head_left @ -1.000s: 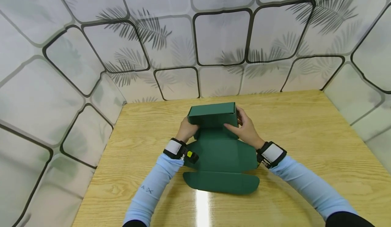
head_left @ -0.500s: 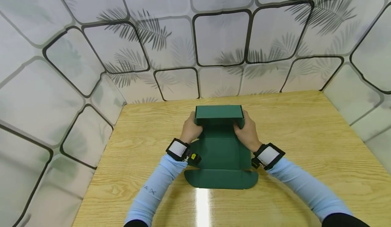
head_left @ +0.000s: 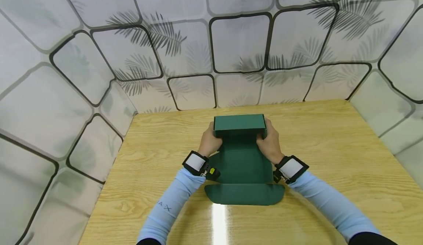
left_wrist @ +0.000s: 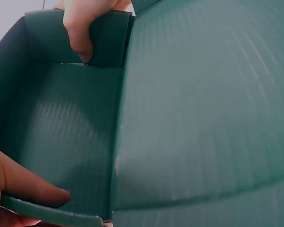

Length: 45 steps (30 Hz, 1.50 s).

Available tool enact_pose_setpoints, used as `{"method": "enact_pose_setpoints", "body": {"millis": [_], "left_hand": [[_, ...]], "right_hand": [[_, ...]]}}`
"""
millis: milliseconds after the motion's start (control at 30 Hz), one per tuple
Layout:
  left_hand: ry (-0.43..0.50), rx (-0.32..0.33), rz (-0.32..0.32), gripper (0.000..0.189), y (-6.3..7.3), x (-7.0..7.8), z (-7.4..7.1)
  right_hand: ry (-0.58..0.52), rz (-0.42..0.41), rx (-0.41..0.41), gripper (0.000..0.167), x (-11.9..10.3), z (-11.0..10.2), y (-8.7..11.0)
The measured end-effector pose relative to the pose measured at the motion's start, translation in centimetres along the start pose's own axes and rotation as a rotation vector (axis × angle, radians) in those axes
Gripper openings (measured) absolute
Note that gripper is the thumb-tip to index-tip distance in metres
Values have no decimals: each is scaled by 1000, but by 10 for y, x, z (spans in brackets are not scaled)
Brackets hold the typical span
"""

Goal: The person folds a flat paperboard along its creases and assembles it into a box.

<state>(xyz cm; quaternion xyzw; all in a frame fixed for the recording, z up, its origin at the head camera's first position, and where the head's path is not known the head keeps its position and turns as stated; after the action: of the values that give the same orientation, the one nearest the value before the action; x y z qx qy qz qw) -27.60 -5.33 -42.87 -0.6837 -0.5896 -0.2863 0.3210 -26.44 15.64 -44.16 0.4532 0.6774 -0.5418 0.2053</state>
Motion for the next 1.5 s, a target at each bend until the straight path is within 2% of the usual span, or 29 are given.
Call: {"method": "enact_pose_setpoints", "body": {"millis": [100, 233, 333, 500, 633, 767, 900, 1233, 1333, 1500], "left_hand": [[-2, -5, -10, 45, 0, 0, -1], [5, -7, -28, 45, -1, 0, -2], [23, -11, -43, 47, 0, -1, -3], [59, -22, -68, 49, 1, -5, -1], [40, -41, -71, 47, 1, -8, 3], [13, -52, -44, 46, 1, -8, 6], [26, -50, -40, 46, 2, -8, 6], [25, -88, -89, 48, -4, -12, 9], [38, -118, -98, 46, -12, -13, 7], [82, -199, -110, 52, -27, -13, 0]], "right_hand": [[13, -8, 0, 50, 2, -1, 1], [5, -59, -30, 49, 5, -2, 2], [-61, -81, -102, 55, 7, -1, 3], [-190, -39, -224, 66, 11, 1, 5], [-175, -58, -199, 58, 14, 1, 6], [-122, -58, -157, 49, 19, 3, 9], [-103, 10, -180, 53, 18, 4, 12], [-111, 72, -249, 57, 21, 3, 9], [-135, 85, -286, 65, 24, 1, 10], [-188, 97, -371, 96, 23, 2, 11]]}}
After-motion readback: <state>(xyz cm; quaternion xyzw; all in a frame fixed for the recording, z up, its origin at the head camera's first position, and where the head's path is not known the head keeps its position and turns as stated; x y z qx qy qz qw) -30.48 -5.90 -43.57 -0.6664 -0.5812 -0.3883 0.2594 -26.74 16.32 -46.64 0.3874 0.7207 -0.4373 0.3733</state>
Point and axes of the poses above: each hand's wrist, its own y-axis away from the middle knuckle, its own z-axis out of the palm, x = y × z, the point moved 5 cm from there along -y, towards the middle knuckle, and after that the axes turned 5 degrees about -y, right-handed, at the moved point
